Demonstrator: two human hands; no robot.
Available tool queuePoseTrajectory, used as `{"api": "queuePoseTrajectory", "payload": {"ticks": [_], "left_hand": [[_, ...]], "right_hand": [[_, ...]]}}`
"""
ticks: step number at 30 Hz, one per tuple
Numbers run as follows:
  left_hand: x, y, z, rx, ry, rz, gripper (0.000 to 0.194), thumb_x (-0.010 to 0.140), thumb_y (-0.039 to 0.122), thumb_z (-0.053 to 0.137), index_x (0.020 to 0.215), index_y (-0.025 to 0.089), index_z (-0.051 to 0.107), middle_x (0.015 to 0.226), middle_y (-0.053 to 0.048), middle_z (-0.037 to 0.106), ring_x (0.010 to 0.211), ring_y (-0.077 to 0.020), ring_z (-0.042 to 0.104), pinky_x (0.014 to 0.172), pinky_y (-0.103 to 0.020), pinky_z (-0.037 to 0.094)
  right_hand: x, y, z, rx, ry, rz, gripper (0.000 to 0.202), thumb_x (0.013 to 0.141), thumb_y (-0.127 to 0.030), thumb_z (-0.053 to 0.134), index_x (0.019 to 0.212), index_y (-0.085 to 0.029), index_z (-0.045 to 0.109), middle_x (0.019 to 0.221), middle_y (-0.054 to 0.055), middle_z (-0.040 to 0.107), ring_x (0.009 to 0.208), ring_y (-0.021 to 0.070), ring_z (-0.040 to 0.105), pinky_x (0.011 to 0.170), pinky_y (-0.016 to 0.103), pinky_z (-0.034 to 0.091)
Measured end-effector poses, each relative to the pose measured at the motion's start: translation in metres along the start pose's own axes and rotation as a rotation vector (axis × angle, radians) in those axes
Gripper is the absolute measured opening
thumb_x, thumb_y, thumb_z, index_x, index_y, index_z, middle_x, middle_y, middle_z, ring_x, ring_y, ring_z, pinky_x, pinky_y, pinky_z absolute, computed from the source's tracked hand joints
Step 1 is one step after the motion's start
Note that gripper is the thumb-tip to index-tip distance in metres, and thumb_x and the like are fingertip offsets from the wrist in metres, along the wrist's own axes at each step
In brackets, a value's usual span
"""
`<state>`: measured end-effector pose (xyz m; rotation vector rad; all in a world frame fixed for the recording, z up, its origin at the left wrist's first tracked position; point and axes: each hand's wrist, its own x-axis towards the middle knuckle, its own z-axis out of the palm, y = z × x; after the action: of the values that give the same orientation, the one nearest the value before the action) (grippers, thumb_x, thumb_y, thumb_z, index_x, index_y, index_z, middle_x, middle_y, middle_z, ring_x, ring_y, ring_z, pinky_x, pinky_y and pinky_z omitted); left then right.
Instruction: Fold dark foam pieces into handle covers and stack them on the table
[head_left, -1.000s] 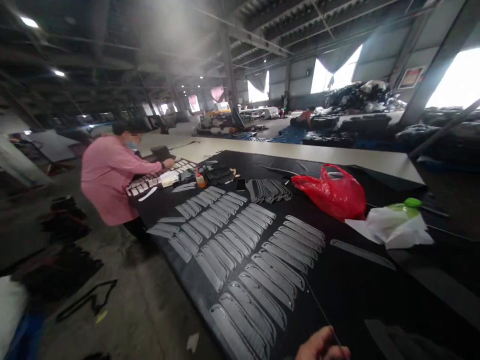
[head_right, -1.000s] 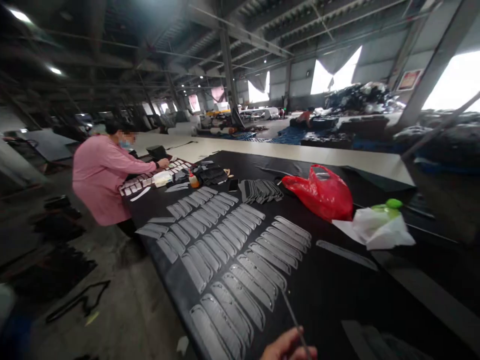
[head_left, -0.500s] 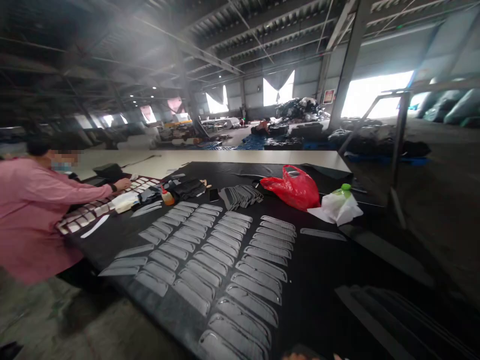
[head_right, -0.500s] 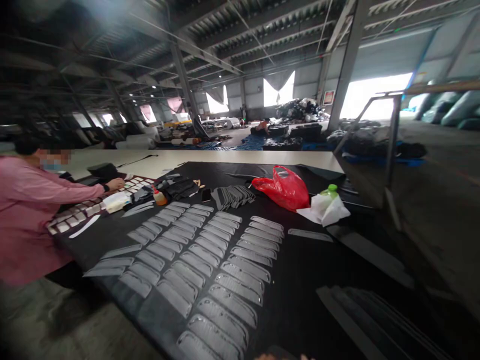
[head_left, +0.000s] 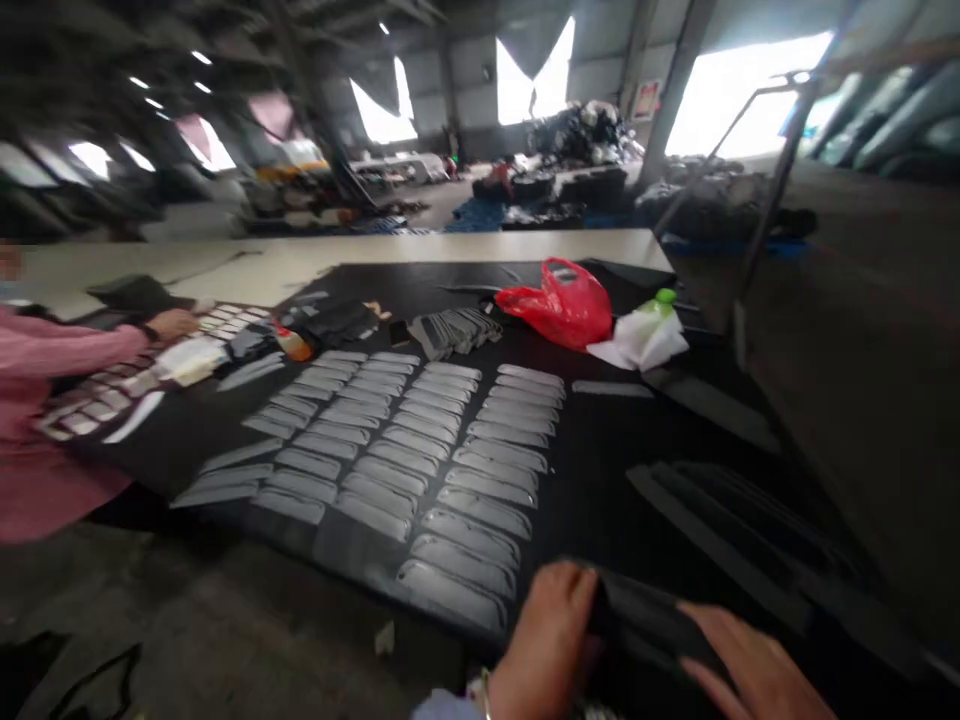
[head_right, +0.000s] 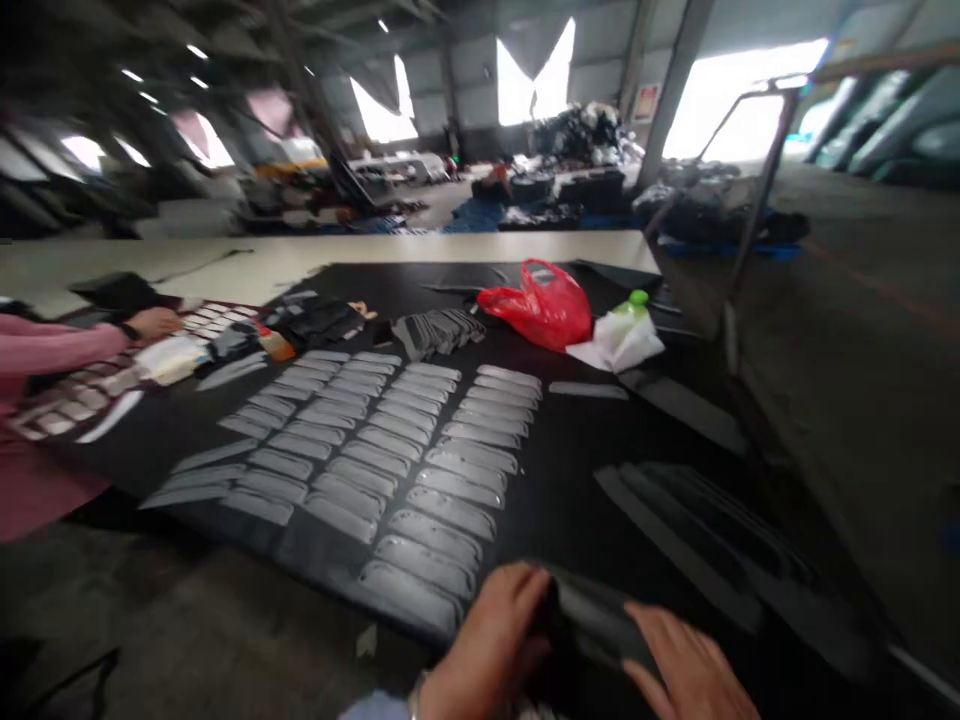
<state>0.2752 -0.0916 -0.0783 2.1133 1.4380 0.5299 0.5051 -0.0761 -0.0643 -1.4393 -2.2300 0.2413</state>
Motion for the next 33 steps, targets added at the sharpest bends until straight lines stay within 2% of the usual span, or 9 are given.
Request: {"api": "queuePoseTrajectory", "payload": {"ticks": [2, 3, 5, 8, 13, 17, 25, 29, 33], "left_hand": [[-0.009, -0.007, -0.004, 0.024, 0.027, -0.050, 0.061, 0.074, 0.009, 0.058, 0.131, 0.015, 0.038, 0.128, -0.016, 0.048, 0.120, -0.0277, 0.044, 0.099, -0.044, 0.040], [-0.011, -0.013, -0.004, 0.046, 0.032, -0.053, 0.061, 0.074, 0.009, 0.057, 0.131, 0.016, 0.036, 0.131, -0.017, 0.045, 0.121, -0.0286, 0.042, 0.100, -0.047, 0.039], [-0.015, -0.026, 0.003, 0.106, 0.046, -0.060, 0.062, 0.074, 0.011, 0.058, 0.132, 0.014, 0.034, 0.133, -0.018, 0.042, 0.124, -0.0315, 0.039, 0.100, -0.051, 0.037], [-0.018, -0.035, 0.016, 0.209, 0.054, -0.060, 0.068, 0.073, 0.015, 0.063, 0.133, 0.013, 0.032, 0.136, -0.019, 0.040, 0.127, -0.0349, 0.036, 0.100, -0.053, 0.037], [-0.015, -0.038, 0.024, 0.322, 0.032, -0.078, 0.068, 0.072, 0.016, 0.065, 0.132, 0.009, 0.035, 0.130, -0.020, 0.047, 0.123, -0.0342, 0.041, 0.100, -0.050, 0.038], [-0.012, -0.039, 0.026, 0.325, 0.021, -0.060, 0.065, 0.073, 0.012, 0.061, 0.132, 0.008, 0.034, 0.128, -0.019, 0.048, 0.120, -0.0316, 0.044, 0.099, -0.048, 0.039], [-0.016, -0.035, 0.032, 0.314, 0.027, -0.066, 0.064, 0.075, 0.009, 0.052, 0.135, 0.014, 0.030, 0.133, -0.017, 0.044, 0.120, -0.0304, 0.043, 0.097, -0.049, 0.041], [-0.017, -0.034, 0.031, 0.296, 0.036, -0.063, 0.064, 0.077, 0.011, 0.049, 0.137, 0.016, 0.026, 0.135, -0.017, 0.042, 0.120, -0.0307, 0.043, 0.096, -0.050, 0.041], [-0.017, -0.035, 0.030, 0.276, 0.043, -0.061, 0.063, 0.079, 0.020, 0.056, 0.136, 0.017, 0.028, 0.134, -0.017, 0.042, 0.119, -0.0318, 0.043, 0.095, -0.050, 0.042]], "right_hand": [[-0.023, 0.016, -0.005, 0.038, -0.048, 0.199, 0.034, 0.083, -0.047, 0.047, 0.106, -0.025, 0.058, 0.099, 0.008, 0.066, 0.088, 0.0272, 0.065, 0.072, 0.042, 0.055], [-0.033, 0.022, -0.006, 0.076, -0.042, 0.337, 0.039, 0.081, -0.050, 0.048, 0.107, -0.023, 0.057, 0.102, 0.009, 0.066, 0.092, 0.0273, 0.064, 0.079, 0.043, 0.054], [-0.044, 0.032, -0.007, 0.128, -0.034, 0.547, 0.045, 0.077, -0.054, 0.050, 0.107, -0.021, 0.055, 0.104, 0.011, 0.066, 0.094, 0.0270, 0.064, 0.083, 0.043, 0.052], [-0.047, 0.035, -0.001, 0.202, -0.012, 0.689, 0.047, 0.074, -0.055, 0.054, 0.105, -0.021, 0.053, 0.104, 0.011, 0.066, 0.097, 0.0272, 0.063, 0.085, 0.044, 0.051], [-0.041, 0.030, 0.016, 0.255, -0.011, 0.691, 0.047, 0.073, -0.054, 0.055, 0.104, -0.019, 0.053, 0.105, 0.012, 0.065, 0.100, 0.0276, 0.061, 0.088, 0.046, 0.049], [-0.039, 0.030, 0.022, 0.260, 0.024, 0.709, 0.049, 0.073, -0.055, 0.053, 0.105, -0.017, 0.053, 0.106, 0.014, 0.064, 0.101, 0.0288, 0.060, 0.089, 0.048, 0.048], [-0.037, 0.022, 0.021, 0.375, -0.013, 0.746, 0.045, 0.076, -0.053, 0.055, 0.106, -0.020, 0.052, 0.106, 0.012, 0.065, 0.103, 0.0273, 0.061, 0.089, 0.045, 0.048], [-0.039, 0.032, 0.018, 0.381, 0.031, 0.752, 0.045, 0.076, -0.054, 0.055, 0.106, -0.020, 0.052, 0.105, 0.011, 0.065, 0.102, 0.0260, 0.061, 0.090, 0.044, 0.048], [-0.043, 0.045, 0.013, 0.324, 0.038, 0.784, 0.046, 0.075, -0.054, 0.056, 0.107, -0.020, 0.053, 0.104, 0.011, 0.066, 0.101, 0.0258, 0.061, 0.089, 0.043, 0.048]]}}
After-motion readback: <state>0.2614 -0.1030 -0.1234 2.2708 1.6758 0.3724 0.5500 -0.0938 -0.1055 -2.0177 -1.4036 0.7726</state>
